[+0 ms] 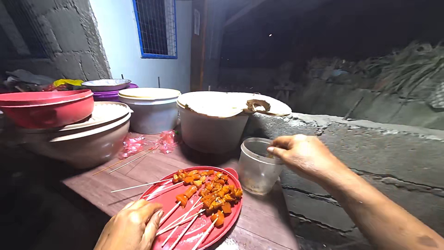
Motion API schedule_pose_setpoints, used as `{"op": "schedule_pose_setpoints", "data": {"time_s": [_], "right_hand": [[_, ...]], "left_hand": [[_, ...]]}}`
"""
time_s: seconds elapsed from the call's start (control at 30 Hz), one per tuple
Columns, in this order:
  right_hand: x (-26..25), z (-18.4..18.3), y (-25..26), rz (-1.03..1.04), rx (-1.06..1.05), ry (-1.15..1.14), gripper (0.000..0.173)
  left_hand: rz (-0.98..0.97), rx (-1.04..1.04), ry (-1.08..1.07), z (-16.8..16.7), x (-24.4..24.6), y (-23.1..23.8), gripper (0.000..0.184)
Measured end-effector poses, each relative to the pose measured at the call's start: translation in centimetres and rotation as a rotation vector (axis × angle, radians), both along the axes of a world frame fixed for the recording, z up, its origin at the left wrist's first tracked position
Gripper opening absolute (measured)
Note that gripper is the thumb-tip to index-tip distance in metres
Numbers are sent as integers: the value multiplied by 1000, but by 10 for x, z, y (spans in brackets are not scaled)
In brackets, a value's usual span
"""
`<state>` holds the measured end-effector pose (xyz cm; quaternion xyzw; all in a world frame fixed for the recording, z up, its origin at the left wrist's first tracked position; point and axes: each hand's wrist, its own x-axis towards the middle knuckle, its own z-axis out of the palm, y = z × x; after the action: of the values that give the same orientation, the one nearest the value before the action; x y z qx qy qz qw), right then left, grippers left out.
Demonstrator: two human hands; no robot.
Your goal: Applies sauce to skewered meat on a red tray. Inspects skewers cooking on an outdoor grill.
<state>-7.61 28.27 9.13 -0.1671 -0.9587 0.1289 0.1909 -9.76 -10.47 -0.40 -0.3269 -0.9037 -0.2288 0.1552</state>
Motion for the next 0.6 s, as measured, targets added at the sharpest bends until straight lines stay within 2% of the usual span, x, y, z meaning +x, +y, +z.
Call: {"op": "schedule_pose_setpoints", "data": {"time_s": [0.07, 0.17, 0.3, 0.5, 0.6], "right_hand": [[-4, -1, 3, 19, -46, -49, 16], [1, -4, 11, 89, -229, 53, 16], [21, -12, 25, 142, -395, 346, 15], [73, -2, 15, 146, -344, 715, 19], [92, -2, -10, 187, -384, 775, 20]], "left_hand": [[-19, -116, -122, 4, -2, 0, 34], [-33, -214, -199, 5, -3, 3, 28], [-13, -95, -105, 0, -6, 4, 20], [-30, 101, 69, -5, 0, 0, 21], [-60, 180, 62, -1, 6, 1, 21]]}}
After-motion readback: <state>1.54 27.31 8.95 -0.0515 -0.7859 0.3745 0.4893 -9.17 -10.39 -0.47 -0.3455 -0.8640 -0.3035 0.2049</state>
